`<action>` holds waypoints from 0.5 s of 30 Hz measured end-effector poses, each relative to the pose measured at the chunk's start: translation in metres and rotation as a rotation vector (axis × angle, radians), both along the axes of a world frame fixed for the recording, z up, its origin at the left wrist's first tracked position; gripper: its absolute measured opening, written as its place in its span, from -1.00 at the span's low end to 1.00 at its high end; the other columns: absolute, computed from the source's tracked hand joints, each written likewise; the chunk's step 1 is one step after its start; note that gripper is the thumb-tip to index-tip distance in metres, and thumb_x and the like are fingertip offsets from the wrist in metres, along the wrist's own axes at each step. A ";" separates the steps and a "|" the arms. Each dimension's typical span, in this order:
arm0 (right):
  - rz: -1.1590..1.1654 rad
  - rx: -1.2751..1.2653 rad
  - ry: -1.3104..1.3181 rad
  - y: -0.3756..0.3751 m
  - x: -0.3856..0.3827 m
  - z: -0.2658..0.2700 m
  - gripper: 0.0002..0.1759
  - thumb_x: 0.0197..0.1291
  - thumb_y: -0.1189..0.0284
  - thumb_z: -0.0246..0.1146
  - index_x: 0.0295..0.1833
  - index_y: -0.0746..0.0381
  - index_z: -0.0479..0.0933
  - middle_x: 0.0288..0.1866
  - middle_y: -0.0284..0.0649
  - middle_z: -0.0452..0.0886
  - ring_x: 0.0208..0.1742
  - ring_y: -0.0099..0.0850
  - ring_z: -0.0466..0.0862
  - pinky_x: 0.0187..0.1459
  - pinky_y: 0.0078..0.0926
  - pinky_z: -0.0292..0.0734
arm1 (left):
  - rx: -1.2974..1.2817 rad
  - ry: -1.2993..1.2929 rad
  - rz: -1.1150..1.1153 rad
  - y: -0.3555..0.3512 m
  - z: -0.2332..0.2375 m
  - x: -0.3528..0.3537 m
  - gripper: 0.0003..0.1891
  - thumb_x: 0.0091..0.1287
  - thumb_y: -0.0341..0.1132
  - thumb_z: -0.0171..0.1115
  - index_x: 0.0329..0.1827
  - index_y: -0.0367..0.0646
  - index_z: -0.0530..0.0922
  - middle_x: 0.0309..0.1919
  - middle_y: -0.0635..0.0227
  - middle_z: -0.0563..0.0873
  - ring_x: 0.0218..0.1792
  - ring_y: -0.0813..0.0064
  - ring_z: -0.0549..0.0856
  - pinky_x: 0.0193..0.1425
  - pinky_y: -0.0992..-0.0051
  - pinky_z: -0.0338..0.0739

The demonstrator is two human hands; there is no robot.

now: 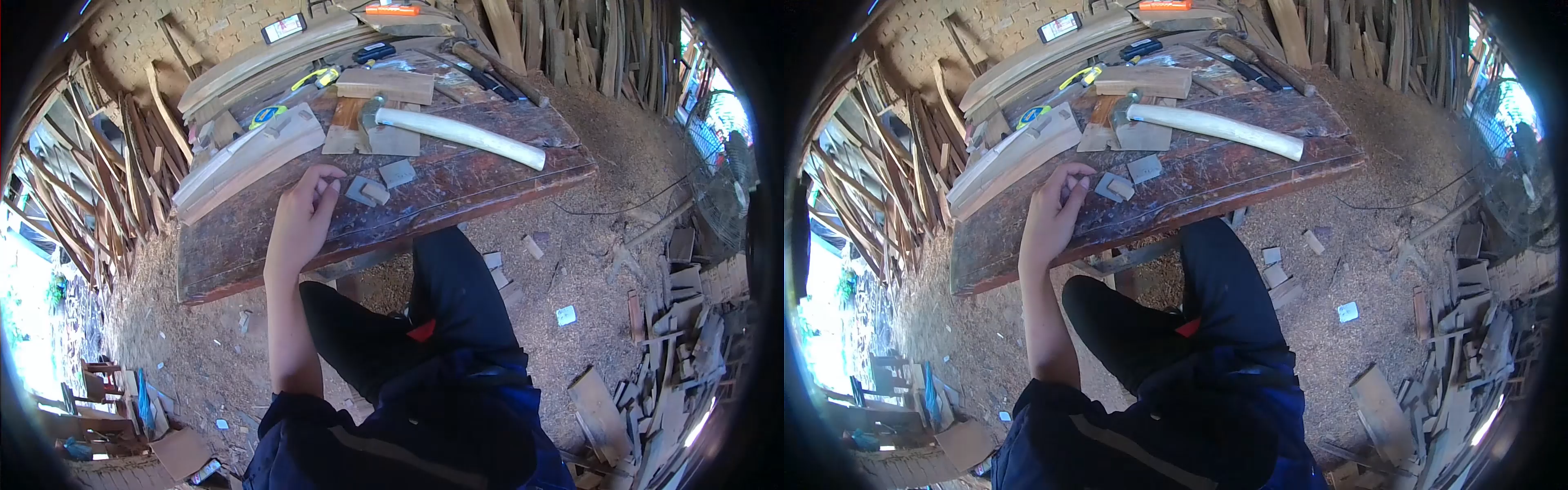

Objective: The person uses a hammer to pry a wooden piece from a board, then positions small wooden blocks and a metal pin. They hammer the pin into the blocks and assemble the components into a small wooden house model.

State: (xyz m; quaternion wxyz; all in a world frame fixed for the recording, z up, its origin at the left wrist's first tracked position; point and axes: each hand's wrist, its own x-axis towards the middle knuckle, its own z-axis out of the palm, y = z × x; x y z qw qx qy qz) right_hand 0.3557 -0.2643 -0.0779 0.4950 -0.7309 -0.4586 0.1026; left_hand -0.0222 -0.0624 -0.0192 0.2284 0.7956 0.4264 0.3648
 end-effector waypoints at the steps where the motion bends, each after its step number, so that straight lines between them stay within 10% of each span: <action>1: 0.019 0.000 -0.003 0.008 -0.003 0.003 -0.53 0.63 0.18 0.12 0.37 0.32 0.54 0.04 -0.18 0.73 -0.04 -0.40 0.69 0.12 -0.38 0.59 | -0.002 0.003 0.003 0.000 0.000 0.001 -0.81 0.57 -0.42 0.25 0.16 -0.13 0.66 -0.49 0.26 0.57 -0.46 0.39 0.55 -0.26 0.35 0.48; 15: -0.019 0.051 0.019 -0.015 0.003 0.007 -0.57 0.64 0.20 0.11 0.30 0.32 0.58 0.06 -0.18 0.73 0.00 -0.37 0.69 0.11 -0.36 0.59 | 0.052 -0.027 0.012 0.001 -0.003 0.000 -0.86 0.60 -0.40 0.25 0.12 -0.13 0.69 -0.51 0.38 0.48 -0.45 0.56 0.45 -0.31 0.45 0.40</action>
